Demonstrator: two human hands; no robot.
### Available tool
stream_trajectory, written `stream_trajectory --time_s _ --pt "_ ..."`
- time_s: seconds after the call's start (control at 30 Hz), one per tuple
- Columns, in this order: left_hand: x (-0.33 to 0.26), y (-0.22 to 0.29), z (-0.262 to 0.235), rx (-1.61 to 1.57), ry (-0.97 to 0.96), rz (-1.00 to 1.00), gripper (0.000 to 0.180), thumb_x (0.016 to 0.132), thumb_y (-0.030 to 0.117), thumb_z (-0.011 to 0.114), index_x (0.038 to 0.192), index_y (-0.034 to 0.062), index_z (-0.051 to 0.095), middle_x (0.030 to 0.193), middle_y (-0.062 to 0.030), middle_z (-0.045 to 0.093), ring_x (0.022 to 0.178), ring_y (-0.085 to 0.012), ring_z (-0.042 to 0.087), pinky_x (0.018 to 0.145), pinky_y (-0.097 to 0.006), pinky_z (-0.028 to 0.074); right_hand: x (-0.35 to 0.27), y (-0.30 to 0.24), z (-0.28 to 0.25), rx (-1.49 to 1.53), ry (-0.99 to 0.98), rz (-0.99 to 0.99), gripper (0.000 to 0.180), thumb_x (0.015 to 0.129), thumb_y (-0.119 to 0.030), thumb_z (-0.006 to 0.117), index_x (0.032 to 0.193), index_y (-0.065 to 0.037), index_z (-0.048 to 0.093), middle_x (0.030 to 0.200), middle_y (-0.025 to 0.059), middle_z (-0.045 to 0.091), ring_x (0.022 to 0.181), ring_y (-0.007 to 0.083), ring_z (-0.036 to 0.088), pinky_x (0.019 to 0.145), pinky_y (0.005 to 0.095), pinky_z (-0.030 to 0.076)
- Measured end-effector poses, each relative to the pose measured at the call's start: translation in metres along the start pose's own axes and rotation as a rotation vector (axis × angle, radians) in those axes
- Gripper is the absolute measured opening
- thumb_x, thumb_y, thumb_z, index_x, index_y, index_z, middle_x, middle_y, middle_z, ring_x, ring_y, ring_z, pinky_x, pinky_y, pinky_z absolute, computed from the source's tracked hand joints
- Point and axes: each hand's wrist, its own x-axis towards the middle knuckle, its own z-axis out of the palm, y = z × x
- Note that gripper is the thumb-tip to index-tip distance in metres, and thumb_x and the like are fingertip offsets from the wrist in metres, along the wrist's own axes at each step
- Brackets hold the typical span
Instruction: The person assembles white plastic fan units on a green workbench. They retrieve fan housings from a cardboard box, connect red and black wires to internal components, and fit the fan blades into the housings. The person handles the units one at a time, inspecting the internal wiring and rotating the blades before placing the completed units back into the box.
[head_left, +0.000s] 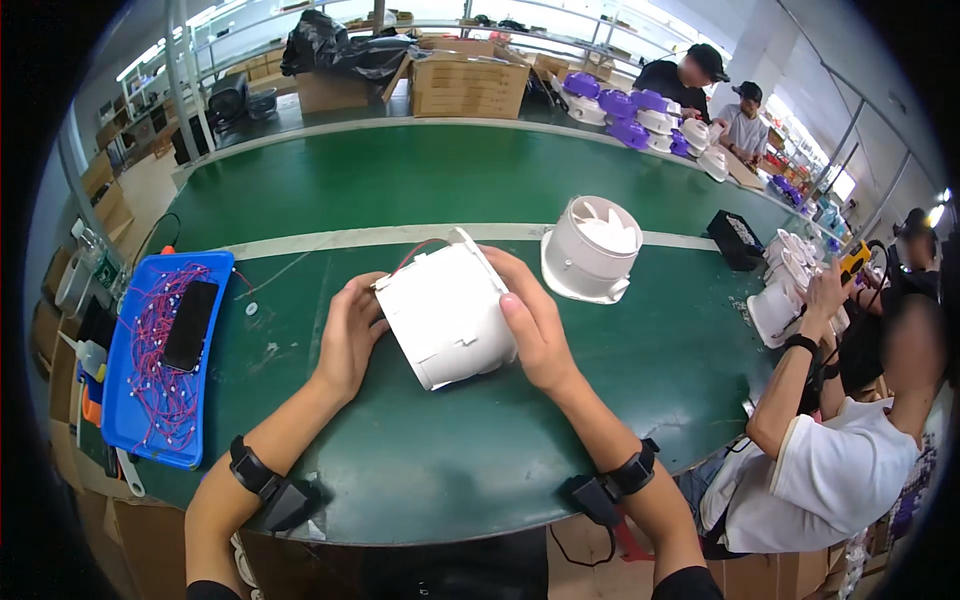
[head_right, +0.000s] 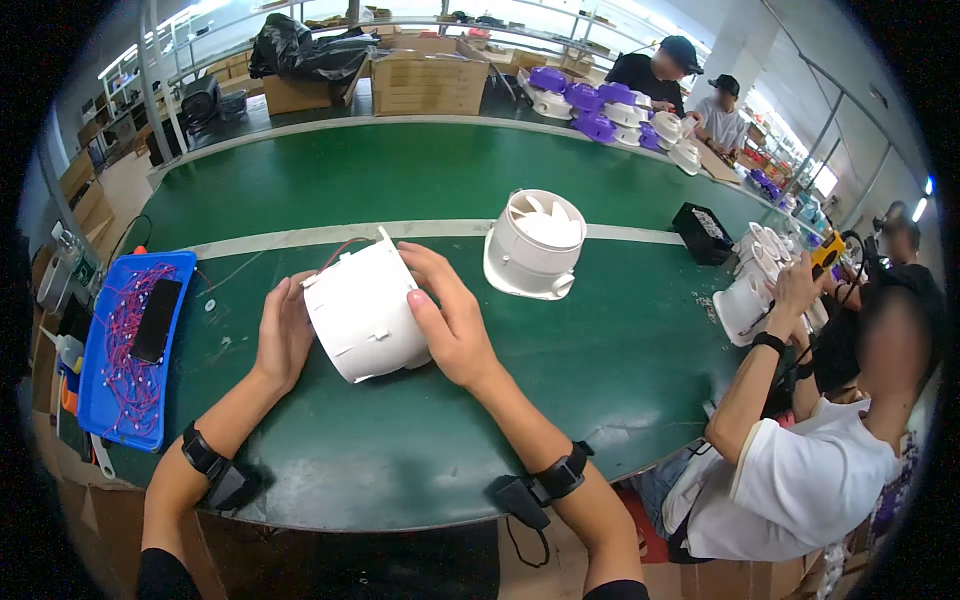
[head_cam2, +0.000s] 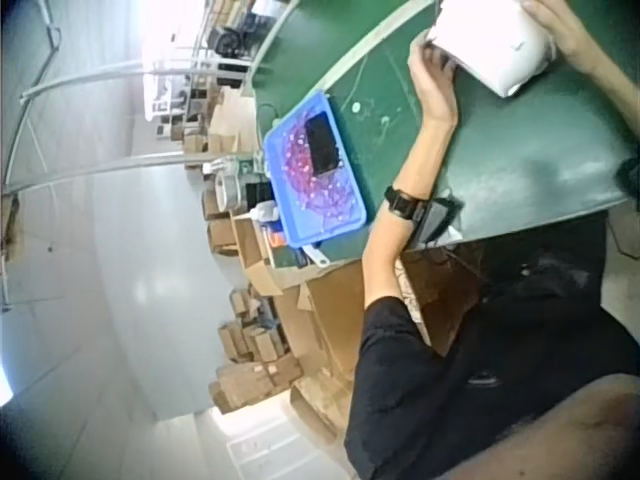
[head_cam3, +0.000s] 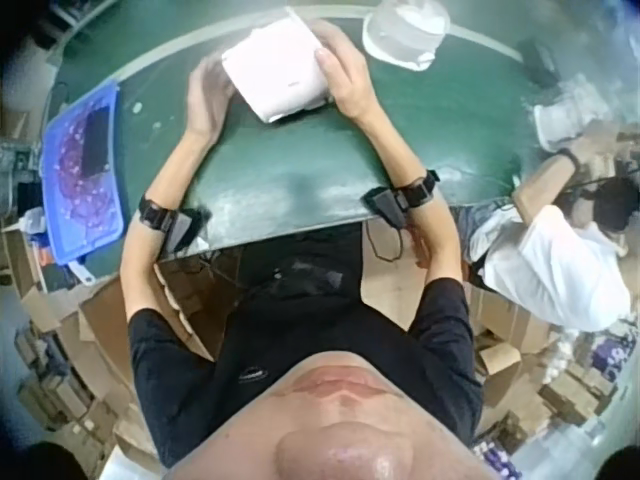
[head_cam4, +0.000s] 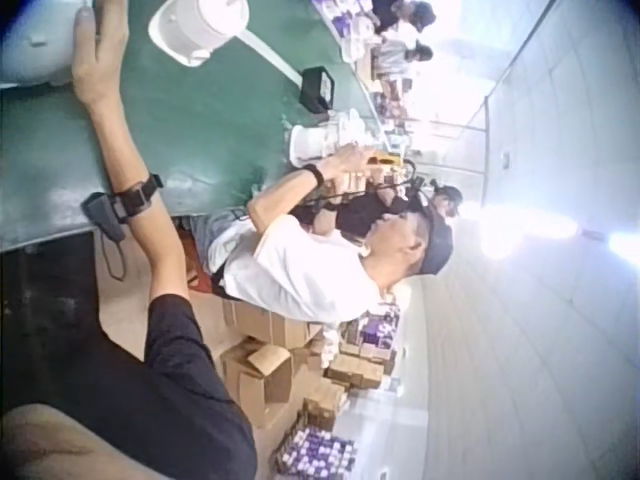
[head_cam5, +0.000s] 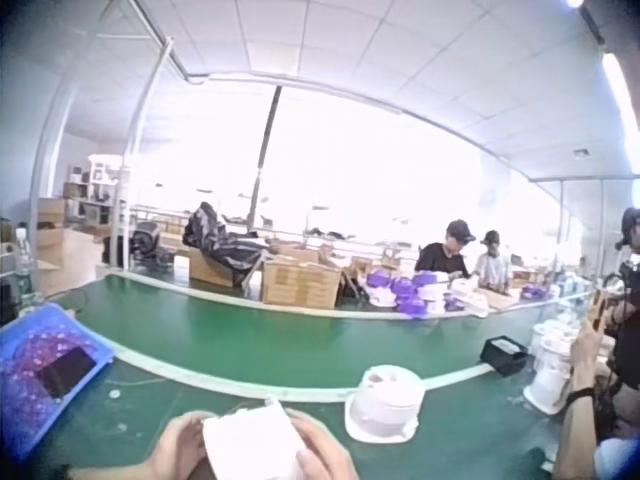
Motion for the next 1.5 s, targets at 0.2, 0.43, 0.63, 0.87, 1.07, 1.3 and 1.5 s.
stream_trajectory --time_s 0.2,0.43,0.63,0.87,1.07,1.3,1.5 --pt "0.001 -0.005 -0.015 0.124 0.068 -0.095 0.007 0.091 0.012 0.047 0.093 0.0096 0.054 0.092 0.0012 0.056 0.088 -0.0090 0.053 0.083 -0.027 0.043 0.001 -0.001 0.004 0.043 0.092 0.062 0.043 0.104 -0.024 0.033 0.123 0.007 0.056 0.122 0.0176 0.060 0.114 0.0243 0.056 0.101 0.0320 0.039" --pt "-0.002 0.000 0.001 0.117 0.015 -0.026 0.005 0.086 0.005 0.045 0.085 0.0080 0.049 0.090 -0.0028 0.054 0.086 -0.0132 0.053 0.074 -0.029 0.045 0.003 0.016 -0.003 0.554 0.379 0.343 0.054 0.106 -0.040 0.031 0.135 0.004 0.045 0.130 0.0160 0.055 0.122 0.0213 0.052 0.104 0.0351 0.041" --pt "-0.004 -0.001 0.001 0.168 -0.028 -0.012 0.004 0.083 0.006 0.044 0.084 0.0086 0.047 0.092 -0.0044 0.052 0.090 -0.0148 0.051 0.071 -0.029 0.044 -0.004 0.024 -0.001 0.823 0.495 0.542 0.055 0.106 -0.042 0.028 0.139 0.000 0.042 0.137 0.0144 0.051 0.128 0.0250 0.049 0.107 0.0403 0.040" --pt "-0.001 -0.001 0.011 0.209 0.055 -0.046 0.008 0.088 0.008 0.048 0.093 0.0064 0.054 0.096 -0.0035 0.056 0.088 -0.0112 0.052 0.070 -0.027 0.044 -0.005 0.023 0.003 0.773 0.363 0.650 0.046 0.105 -0.032 0.032 0.142 -0.006 0.040 0.141 0.0116 0.049 0.130 0.0252 0.047 0.106 0.0440 0.040" --pt "0.000 -0.002 0.000 0.235 0.042 -0.084 0.027 0.090 0.007 0.048 0.114 -0.0004 0.059 0.103 -0.0063 0.063 0.088 -0.0117 0.060 0.076 -0.026 0.049 -0.003 0.021 0.004 0.706 0.309 0.595 0.044 0.104 -0.027 0.035 0.143 -0.007 0.041 0.140 0.0106 0.048 0.131 0.0234 0.046 0.105 0.0437 0.041" --pt "0.000 -0.001 -0.005 0.149 0.034 -0.106 0.043 0.088 0.009 0.046 0.129 -0.0013 0.054 0.115 -0.0099 0.065 0.102 -0.0161 0.063 0.089 -0.030 0.050 -0.002 0.012 0.009 0.624 0.283 0.479 0.044 0.104 -0.027 0.037 0.142 -0.004 0.044 0.139 0.0125 0.050 0.129 0.0207 0.046 0.107 0.0345 0.036" --pt "0.003 -0.002 -0.009 0.118 -0.005 -0.097 0.041 0.083 0.006 0.041 0.119 -0.0008 0.059 0.096 -0.0066 0.065 0.080 -0.0119 0.059 0.070 -0.026 0.047 -0.002 0.013 0.010 0.601 0.327 0.510 0.045 0.104 -0.028 0.038 0.141 -0.003 0.044 0.139 0.0130 0.050 0.129 0.0220 0.046 0.107 0.0351 0.037"
